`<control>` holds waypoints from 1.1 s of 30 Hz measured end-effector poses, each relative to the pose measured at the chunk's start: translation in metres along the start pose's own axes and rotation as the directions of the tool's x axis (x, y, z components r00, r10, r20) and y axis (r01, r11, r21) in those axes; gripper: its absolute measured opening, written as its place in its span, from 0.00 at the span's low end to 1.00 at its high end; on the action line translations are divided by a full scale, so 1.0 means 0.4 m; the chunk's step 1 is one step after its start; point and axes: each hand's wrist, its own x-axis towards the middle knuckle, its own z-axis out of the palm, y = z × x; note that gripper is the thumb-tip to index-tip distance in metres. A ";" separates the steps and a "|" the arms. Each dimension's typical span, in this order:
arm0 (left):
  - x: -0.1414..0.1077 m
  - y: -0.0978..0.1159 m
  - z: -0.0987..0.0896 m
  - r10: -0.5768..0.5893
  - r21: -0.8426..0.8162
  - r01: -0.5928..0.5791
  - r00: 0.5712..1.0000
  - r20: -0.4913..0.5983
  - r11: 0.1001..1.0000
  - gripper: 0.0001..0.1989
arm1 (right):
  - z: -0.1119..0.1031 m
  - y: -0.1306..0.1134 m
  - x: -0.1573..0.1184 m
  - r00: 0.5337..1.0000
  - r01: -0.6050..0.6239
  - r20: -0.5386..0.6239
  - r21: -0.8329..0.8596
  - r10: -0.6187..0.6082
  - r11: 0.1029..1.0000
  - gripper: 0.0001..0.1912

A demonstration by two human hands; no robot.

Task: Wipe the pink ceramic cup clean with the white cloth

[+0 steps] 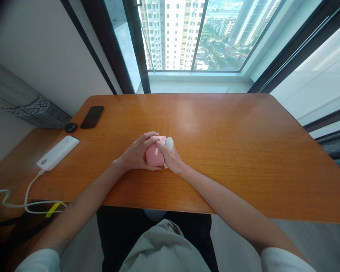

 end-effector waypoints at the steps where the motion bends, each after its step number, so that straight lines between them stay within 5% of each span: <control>1: 0.002 0.004 0.001 0.002 -0.008 -0.002 1.000 -0.018 1.000 0.58 | 0.000 0.003 0.000 1.000 0.013 0.000 -0.011 -0.013 1.000 0.27; 5: 0.007 0.015 0.010 -0.037 -0.103 0.028 0.995 -0.087 0.994 0.58 | -0.002 0.005 -0.005 0.998 0.054 -0.026 -0.075 -0.056 0.996 0.29; 9: 0.009 0.022 0.022 -0.248 -0.381 0.237 0.969 0.021 0.894 0.47 | -0.001 -0.009 -0.016 0.995 0.102 0.005 -0.148 -0.102 0.984 0.31; 13: 0.002 0.019 0.038 -0.286 -0.509 0.275 0.956 0.059 0.816 0.46 | 0.002 -0.019 -0.022 0.996 0.087 0.030 -0.177 -0.083 0.980 0.30; 18: -0.007 -0.006 0.031 -0.096 -0.338 0.060 0.991 -0.091 0.939 0.57 | 0.003 -0.011 -0.012 0.998 0.058 -0.004 -0.076 -0.058 0.995 0.28; 22: -0.004 -0.010 0.003 0.092 -0.077 -0.094 0.996 -0.018 0.993 0.64 | 0.000 0.003 -0.003 1.000 0.023 0.001 0.033 -0.023 0.999 0.28; 28: 0.005 0.016 -0.001 0.050 -0.005 -0.050 0.998 -0.034 0.999 0.59 | 0.003 0.006 -0.003 1.000 0.015 -0.017 0.036 -0.014 0.999 0.27; 33: 0.012 0.028 0.002 -0.089 -0.194 0.076 0.994 -0.061 0.978 0.55 | 0.004 -0.005 -0.014 0.999 0.019 -0.043 -0.028 -0.021 0.999 0.31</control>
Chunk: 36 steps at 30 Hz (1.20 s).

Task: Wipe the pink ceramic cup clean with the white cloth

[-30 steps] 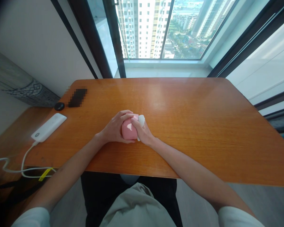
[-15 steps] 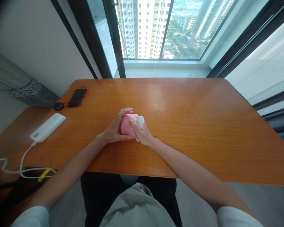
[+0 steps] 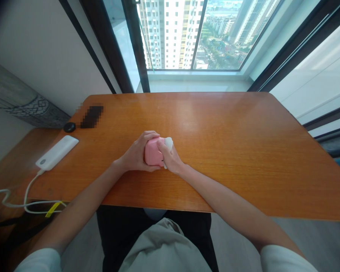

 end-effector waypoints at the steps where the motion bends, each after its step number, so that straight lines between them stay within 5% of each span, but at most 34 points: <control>1: 0.001 0.002 0.001 -0.067 -0.070 0.067 0.998 0.013 0.995 0.52 | 0.000 -0.004 -0.003 1.000 -0.002 0.009 -0.024 0.002 1.000 0.31; 4: -0.002 0.002 0.006 -0.224 -0.262 0.243 0.969 0.100 0.934 0.44 | 0.000 -0.016 -0.011 0.999 -0.004 0.053 -0.100 0.009 0.995 0.31; 7: -0.011 -0.007 0.015 -0.252 -0.322 0.277 0.961 0.116 0.905 0.46 | 0.001 -0.023 -0.013 0.997 -0.006 0.082 -0.125 0.016 0.992 0.32; 12: -0.019 -0.032 0.007 -0.029 -0.130 0.030 1.000 0.008 0.991 0.60 | -0.003 -0.012 -0.001 0.999 -0.017 0.036 -0.071 0.019 0.997 0.31; 15: -0.016 -0.035 -0.015 0.109 0.059 -0.114 0.990 0.091 0.992 0.67 | -0.004 -0.001 0.009 0.999 -0.027 0.029 0.004 0.026 1.000 0.30; 19: -0.010 -0.016 -0.028 0.094 0.175 -0.113 0.989 0.116 0.978 0.61 | -0.002 0.005 0.011 0.999 -0.034 0.034 0.033 0.033 0.999 0.29; 25: -0.001 0.004 -0.015 0.101 0.088 -0.103 0.994 0.031 0.991 0.57 | -0.002 0.000 0.007 0.999 -0.036 0.021 0.000 0.036 0.999 0.29; 30: -0.001 -0.005 -0.008 -0.005 -0.068 0.005 1.000 -0.005 0.998 0.55 | -0.001 -0.013 0.000 1.000 0.017 0.021 -0.068 -0.016 0.998 0.32; 36: -0.011 -0.017 0.008 -0.208 -0.329 0.233 0.972 0.111 0.915 0.44 | 0.004 -0.021 -0.010 0.996 0.041 0.086 -0.136 -0.030 0.990 0.32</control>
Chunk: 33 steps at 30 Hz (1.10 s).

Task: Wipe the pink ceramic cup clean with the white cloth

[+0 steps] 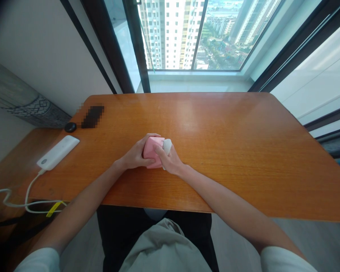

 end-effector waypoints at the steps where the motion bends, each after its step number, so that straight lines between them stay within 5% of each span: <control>1: -0.001 -0.003 0.001 -0.005 0.006 0.005 1.000 -0.002 1.000 0.46 | 0.000 -0.001 0.000 1.000 -0.002 0.001 0.012 0.002 1.000 0.32; 5: -0.004 -0.009 -0.010 0.142 0.142 -0.134 0.989 -0.046 0.981 0.55 | -0.002 -0.002 0.008 1.000 -0.012 -0.012 0.047 0.012 0.999 0.33; 8: -0.004 -0.007 -0.028 0.320 0.336 -0.316 0.946 0.044 0.887 0.62 | -0.004 0.006 0.016 0.999 -0.017 -0.045 0.067 0.020 0.998 0.33; 11: -0.002 -0.001 -0.035 0.374 0.434 -0.383 0.921 0.111 0.815 0.65 | -0.003 0.016 0.021 0.998 -0.038 -0.036 0.112 0.043 0.993 0.32; 19: 0.002 0.017 -0.007 0.377 0.425 -0.351 0.926 0.024 0.835 0.56 | -0.002 0.012 0.010 0.999 -0.019 -0.025 0.092 0.021 0.996 0.30; 26: 0.003 0.022 0.004 0.030 0.039 -0.027 0.998 -0.054 0.999 0.39 | -0.008 -0.006 -0.007 0.994 0.095 0.060 -0.096 -0.089 0.991 0.24; 30: -0.002 0.005 0.007 0.028 0.012 -0.028 0.997 -0.071 1.000 0.46 | -0.006 -0.010 -0.008 0.997 0.068 0.045 -0.086 -0.064 0.994 0.25; 33: -0.005 -0.011 -0.003 0.174 0.107 -0.166 0.982 -0.068 0.980 0.54 | -0.008 -0.004 -0.002 0.999 0.031 0.020 -0.032 -0.030 0.999 0.27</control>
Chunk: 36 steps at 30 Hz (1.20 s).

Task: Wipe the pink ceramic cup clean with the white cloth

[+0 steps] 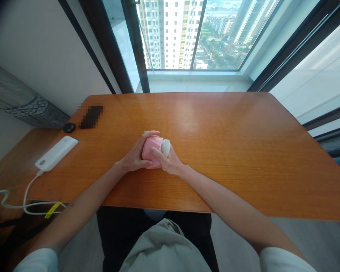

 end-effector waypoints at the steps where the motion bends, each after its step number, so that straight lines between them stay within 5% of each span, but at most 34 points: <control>1: -0.001 -0.004 -0.005 0.066 0.061 -0.067 0.998 0.022 0.996 0.57 | -0.001 0.003 0.003 1.000 -0.014 -0.011 0.021 0.015 1.000 0.27; 4: -0.001 -0.005 -0.015 0.177 0.249 -0.202 0.977 0.119 0.947 0.64 | -0.001 0.012 0.010 0.997 -0.061 -0.034 0.105 0.065 0.993 0.29; 9: 0.004 0.012 -0.010 0.193 0.361 -0.221 0.975 0.111 0.906 0.60 | 0.002 0.021 0.015 0.996 -0.080 -0.030 0.161 0.086 0.984 0.29; 14: 0.013 0.027 0.002 0.157 0.242 -0.156 0.988 0.016 0.958 0.54 | 0.001 0.021 0.014 0.996 -0.058 -0.063 0.126 0.067 0.990 0.29; 20: 0.018 0.032 0.007 -0.188 -0.110 0.190 0.982 0.036 0.976 0.42 | 0.000 -0.005 0.003 0.996 -0.089 -0.002 0.027 0.089 0.996 0.31; 36: 0.004 0.002 0.025 -0.134 -0.127 0.135 0.991 0.015 0.983 0.45 | 0.004 -0.018 0.008 0.991 -0.132 -0.023 0.053 0.133 0.990 0.32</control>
